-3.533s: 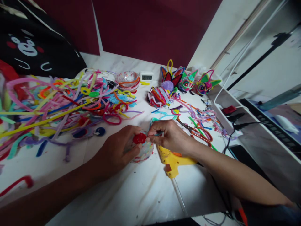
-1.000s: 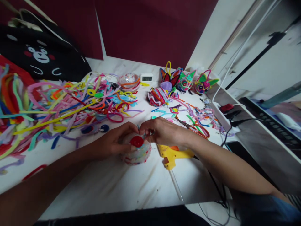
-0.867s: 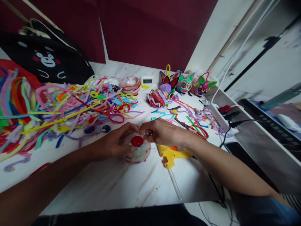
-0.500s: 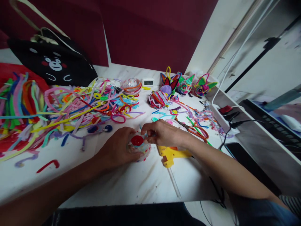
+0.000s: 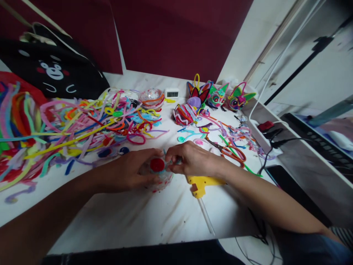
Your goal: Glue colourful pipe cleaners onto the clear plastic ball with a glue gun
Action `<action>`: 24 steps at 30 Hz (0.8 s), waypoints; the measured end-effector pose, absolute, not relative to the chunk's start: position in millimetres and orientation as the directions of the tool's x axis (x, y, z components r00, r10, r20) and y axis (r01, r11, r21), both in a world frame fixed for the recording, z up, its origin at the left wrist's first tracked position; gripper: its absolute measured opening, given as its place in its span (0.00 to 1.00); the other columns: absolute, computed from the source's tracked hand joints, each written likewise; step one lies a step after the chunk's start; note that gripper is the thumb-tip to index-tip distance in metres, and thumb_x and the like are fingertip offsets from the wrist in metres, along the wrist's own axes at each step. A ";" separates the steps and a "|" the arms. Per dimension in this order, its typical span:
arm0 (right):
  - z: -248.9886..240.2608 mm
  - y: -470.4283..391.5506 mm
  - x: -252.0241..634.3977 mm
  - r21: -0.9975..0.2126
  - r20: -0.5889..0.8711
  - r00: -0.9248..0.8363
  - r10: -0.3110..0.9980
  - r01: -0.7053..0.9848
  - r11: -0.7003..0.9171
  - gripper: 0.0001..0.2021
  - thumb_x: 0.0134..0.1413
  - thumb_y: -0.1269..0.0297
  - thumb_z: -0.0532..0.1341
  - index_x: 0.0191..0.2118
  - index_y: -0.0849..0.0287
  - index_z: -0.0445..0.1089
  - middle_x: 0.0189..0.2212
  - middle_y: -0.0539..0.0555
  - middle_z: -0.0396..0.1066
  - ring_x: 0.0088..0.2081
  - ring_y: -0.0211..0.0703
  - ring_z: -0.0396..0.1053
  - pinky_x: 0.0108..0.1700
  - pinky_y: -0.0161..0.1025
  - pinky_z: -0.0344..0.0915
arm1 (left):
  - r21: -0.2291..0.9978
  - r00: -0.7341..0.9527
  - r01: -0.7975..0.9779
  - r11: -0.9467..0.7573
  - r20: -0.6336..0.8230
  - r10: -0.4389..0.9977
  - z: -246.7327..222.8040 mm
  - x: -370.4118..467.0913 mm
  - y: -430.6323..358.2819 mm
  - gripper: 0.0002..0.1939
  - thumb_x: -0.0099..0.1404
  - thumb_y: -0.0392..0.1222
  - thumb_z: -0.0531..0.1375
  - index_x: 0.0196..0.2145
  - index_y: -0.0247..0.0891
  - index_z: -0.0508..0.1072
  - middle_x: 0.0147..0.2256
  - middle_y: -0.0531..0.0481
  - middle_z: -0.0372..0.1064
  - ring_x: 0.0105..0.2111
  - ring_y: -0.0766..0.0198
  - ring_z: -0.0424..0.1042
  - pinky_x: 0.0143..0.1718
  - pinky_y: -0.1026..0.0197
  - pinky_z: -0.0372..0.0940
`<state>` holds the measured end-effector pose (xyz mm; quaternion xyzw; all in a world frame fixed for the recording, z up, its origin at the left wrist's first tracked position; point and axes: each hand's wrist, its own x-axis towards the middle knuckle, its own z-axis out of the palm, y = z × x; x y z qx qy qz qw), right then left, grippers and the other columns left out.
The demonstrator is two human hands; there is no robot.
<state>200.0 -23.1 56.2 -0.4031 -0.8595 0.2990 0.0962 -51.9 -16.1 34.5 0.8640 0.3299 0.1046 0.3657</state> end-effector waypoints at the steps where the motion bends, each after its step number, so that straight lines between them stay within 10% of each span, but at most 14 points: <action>1: 56.3 -22.5 200.1 -0.583 -0.069 -0.664 0.745 0.632 0.510 0.06 0.58 0.74 0.70 0.42 0.62 0.78 0.33 0.49 0.75 0.31 0.35 0.68 0.36 0.33 0.58 | 0.707 0.757 0.482 -0.518 -0.038 0.653 34.4 -50.7 -18.5 0.20 0.71 0.55 0.61 0.53 0.39 0.72 0.43 0.50 0.78 0.37 0.59 0.75 0.36 0.62 0.65; 24: 55.4 -7.6 192.9 -0.523 -0.032 -0.760 0.650 0.566 0.637 0.05 0.63 0.73 0.69 0.34 0.61 0.78 0.32 0.52 0.79 0.33 0.38 0.71 0.35 0.34 0.56 | 0.774 0.685 0.395 -0.495 0.110 0.720 13.2 -46.7 -25.4 0.09 0.70 0.46 0.58 0.45 0.42 0.73 0.25 0.58 0.66 0.20 0.68 0.60 0.21 0.64 0.51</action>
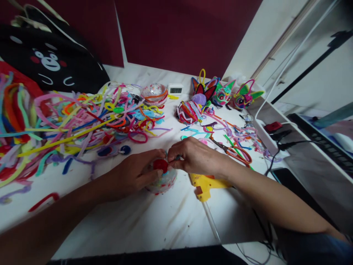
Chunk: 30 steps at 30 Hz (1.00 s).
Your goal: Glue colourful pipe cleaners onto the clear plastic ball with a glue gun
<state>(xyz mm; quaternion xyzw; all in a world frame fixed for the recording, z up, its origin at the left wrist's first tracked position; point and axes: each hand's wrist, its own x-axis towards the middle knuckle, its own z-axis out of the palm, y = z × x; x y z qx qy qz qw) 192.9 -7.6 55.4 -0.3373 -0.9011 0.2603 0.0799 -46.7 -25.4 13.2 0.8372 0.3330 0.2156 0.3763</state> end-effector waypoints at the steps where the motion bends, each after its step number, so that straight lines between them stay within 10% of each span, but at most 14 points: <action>1: 54.9 -6.4 193.0 -0.535 -0.028 -0.762 0.647 0.558 0.634 0.05 0.63 0.73 0.70 0.34 0.61 0.78 0.32 0.51 0.79 0.32 0.37 0.71 0.35 0.34 0.56 | 0.773 0.685 0.403 -0.489 0.099 0.722 12.9 -47.4 -25.4 0.10 0.71 0.47 0.58 0.45 0.41 0.73 0.26 0.58 0.67 0.21 0.68 0.60 0.22 0.65 0.52; 15: 57.2 -5.1 205.0 -0.463 -0.010 -0.826 0.563 0.503 0.730 0.03 0.65 0.70 0.69 0.38 0.62 0.80 0.33 0.54 0.80 0.35 0.41 0.73 0.38 0.36 0.60 | 0.847 0.812 0.310 -0.432 0.000 0.584 13.0 -45.0 -4.5 0.18 0.73 0.52 0.59 0.55 0.42 0.71 0.48 0.47 0.78 0.42 0.58 0.78 0.40 0.61 0.70; 21: 59.8 -2.6 204.5 -0.449 -0.014 -0.798 0.603 0.544 0.709 0.02 0.62 0.69 0.72 0.38 0.62 0.80 0.33 0.53 0.79 0.36 0.42 0.73 0.39 0.37 0.60 | 0.464 0.668 0.292 -0.836 0.527 0.525 1.7 -46.7 -22.9 0.06 0.75 0.41 0.59 0.46 0.44 0.76 0.55 0.45 0.71 0.54 0.54 0.73 0.55 0.55 0.69; 30: 60.7 4.6 210.4 -0.471 -0.031 -0.877 0.479 0.435 0.767 0.05 0.65 0.76 0.67 0.43 0.63 0.80 0.40 0.57 0.83 0.42 0.45 0.77 0.47 0.41 0.65 | 0.173 0.727 0.166 -0.971 0.644 0.239 12.1 -44.7 -22.1 0.08 0.78 0.34 0.57 0.51 0.37 0.74 0.45 0.44 0.81 0.49 0.59 0.79 0.51 0.58 0.75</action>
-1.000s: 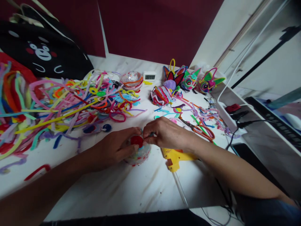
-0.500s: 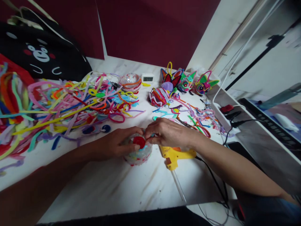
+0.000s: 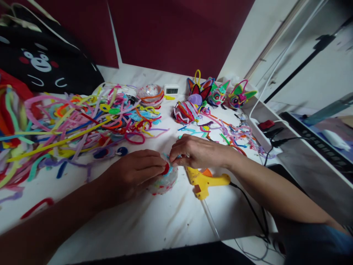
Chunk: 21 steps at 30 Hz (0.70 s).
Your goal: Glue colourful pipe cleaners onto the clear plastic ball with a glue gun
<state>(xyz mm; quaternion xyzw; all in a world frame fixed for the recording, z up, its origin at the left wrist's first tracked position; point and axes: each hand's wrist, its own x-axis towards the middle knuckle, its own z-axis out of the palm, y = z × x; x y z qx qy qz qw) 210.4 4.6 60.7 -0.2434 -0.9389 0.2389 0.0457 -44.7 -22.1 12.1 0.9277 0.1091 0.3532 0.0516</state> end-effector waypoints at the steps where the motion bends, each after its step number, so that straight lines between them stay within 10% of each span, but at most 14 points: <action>1: 61.4 5.3 210.3 -0.460 -0.029 -0.881 0.472 0.431 0.777 0.05 0.65 0.76 0.67 0.43 0.63 0.80 0.40 0.57 0.83 0.42 0.45 0.77 0.47 0.41 0.65 | 0.154 0.737 0.180 -0.972 0.633 0.237 12.6 -45.3 -22.1 0.08 0.79 0.34 0.57 0.52 0.38 0.74 0.45 0.44 0.82 0.49 0.59 0.79 0.51 0.58 0.76; 21: 63.3 12.7 200.6 -0.507 -0.023 -0.849 0.528 0.465 0.726 0.03 0.63 0.75 0.69 0.39 0.61 0.79 0.35 0.52 0.80 0.38 0.41 0.73 0.40 0.36 0.59 | 0.213 0.687 0.326 -0.921 0.617 0.385 -14.0 -48.8 -42.6 0.13 0.75 0.42 0.61 0.55 0.40 0.71 0.53 0.41 0.75 0.54 0.52 0.75 0.57 0.50 0.72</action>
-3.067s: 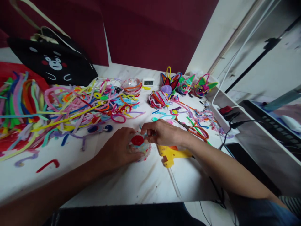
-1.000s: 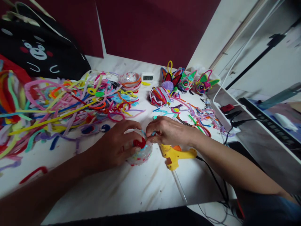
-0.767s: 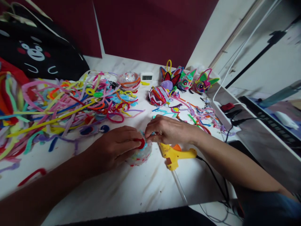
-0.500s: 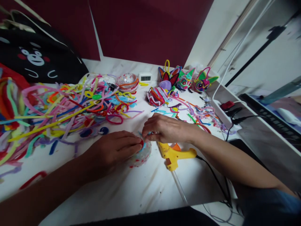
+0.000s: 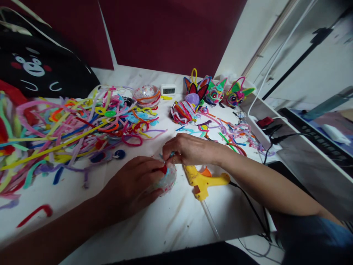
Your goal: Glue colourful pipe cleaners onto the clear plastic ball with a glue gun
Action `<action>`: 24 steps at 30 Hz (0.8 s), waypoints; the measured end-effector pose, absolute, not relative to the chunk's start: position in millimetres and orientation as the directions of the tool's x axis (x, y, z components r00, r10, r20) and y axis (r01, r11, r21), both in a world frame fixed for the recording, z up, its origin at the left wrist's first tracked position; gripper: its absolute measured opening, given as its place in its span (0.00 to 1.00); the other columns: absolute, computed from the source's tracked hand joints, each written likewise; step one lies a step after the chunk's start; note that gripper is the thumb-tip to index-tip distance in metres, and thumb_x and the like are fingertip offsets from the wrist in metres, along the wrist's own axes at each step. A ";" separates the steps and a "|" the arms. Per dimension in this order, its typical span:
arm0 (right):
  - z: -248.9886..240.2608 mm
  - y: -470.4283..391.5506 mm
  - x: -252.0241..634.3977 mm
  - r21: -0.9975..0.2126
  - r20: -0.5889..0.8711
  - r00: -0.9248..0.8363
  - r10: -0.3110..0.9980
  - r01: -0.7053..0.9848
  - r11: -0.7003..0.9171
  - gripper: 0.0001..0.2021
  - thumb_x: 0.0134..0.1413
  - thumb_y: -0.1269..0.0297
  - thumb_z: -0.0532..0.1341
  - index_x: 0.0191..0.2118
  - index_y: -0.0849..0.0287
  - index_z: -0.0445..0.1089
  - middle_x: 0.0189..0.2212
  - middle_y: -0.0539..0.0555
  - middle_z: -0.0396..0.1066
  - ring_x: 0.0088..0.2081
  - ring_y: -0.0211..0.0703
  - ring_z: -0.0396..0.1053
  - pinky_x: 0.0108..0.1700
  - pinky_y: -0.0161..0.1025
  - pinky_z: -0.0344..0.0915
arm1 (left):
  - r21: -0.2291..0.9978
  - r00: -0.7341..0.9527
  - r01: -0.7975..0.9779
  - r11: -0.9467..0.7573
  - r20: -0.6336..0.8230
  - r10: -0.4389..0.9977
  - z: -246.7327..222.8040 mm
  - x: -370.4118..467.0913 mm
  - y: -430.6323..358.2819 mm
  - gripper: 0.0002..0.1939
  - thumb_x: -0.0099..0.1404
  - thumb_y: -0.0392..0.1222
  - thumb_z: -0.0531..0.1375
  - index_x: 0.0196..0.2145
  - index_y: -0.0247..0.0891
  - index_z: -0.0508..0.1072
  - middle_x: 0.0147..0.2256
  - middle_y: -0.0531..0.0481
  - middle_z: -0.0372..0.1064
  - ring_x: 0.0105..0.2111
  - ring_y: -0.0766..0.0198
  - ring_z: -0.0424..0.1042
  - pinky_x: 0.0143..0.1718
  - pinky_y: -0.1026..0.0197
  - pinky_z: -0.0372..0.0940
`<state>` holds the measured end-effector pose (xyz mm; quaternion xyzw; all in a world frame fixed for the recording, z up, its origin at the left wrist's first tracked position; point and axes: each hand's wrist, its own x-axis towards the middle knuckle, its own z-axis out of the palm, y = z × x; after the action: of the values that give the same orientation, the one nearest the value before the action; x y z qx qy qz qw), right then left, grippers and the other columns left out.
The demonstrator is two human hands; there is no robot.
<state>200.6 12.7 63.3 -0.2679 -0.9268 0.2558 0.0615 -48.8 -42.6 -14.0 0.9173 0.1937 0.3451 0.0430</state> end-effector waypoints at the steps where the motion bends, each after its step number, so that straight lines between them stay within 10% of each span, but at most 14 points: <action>1: 62.5 12.5 200.9 -0.512 -0.018 -0.847 0.531 0.464 0.722 0.03 0.63 0.75 0.69 0.40 0.61 0.79 0.35 0.52 0.80 0.37 0.41 0.73 0.40 0.35 0.59 | 0.239 0.651 0.388 -0.890 0.613 0.448 -16.7 -48.0 -43.6 0.16 0.73 0.46 0.63 0.56 0.41 0.69 0.55 0.40 0.73 0.55 0.49 0.73 0.57 0.47 0.71; 5: 57.7 11.7 202.3 -0.484 0.005 -0.851 0.525 0.457 0.746 0.01 0.65 0.72 0.68 0.39 0.61 0.78 0.33 0.52 0.80 0.36 0.41 0.73 0.39 0.36 0.59 | 0.257 0.562 0.591 -0.764 0.549 0.619 -23.4 -44.6 -46.5 0.36 0.60 0.64 0.69 0.56 0.38 0.67 0.55 0.34 0.70 0.53 0.39 0.73 0.52 0.41 0.73; 17: 53.0 6.2 207.4 -0.448 0.057 -0.873 0.484 0.410 0.794 0.04 0.68 0.72 0.66 0.41 0.61 0.80 0.38 0.57 0.82 0.39 0.43 0.75 0.45 0.39 0.63 | 0.463 0.802 0.308 -0.831 0.343 0.489 -9.9 -68.5 -3.5 0.31 0.69 0.52 0.66 0.65 0.46 0.62 0.59 0.43 0.71 0.56 0.47 0.75 0.58 0.50 0.72; 24: 55.8 9.3 204.8 -0.474 0.070 -0.857 0.511 0.422 0.773 0.04 0.68 0.72 0.66 0.41 0.62 0.79 0.36 0.56 0.81 0.39 0.43 0.74 0.44 0.38 0.63 | 0.264 0.747 0.318 -0.911 0.521 0.412 -12.4 -67.6 -14.5 0.26 0.73 0.44 0.62 0.65 0.41 0.64 0.59 0.36 0.68 0.58 0.48 0.71 0.58 0.47 0.73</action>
<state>204.8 9.3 55.8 -0.2489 -0.9365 0.2269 0.0979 -67.6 -14.5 -12.4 0.9313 0.1960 0.2966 0.0793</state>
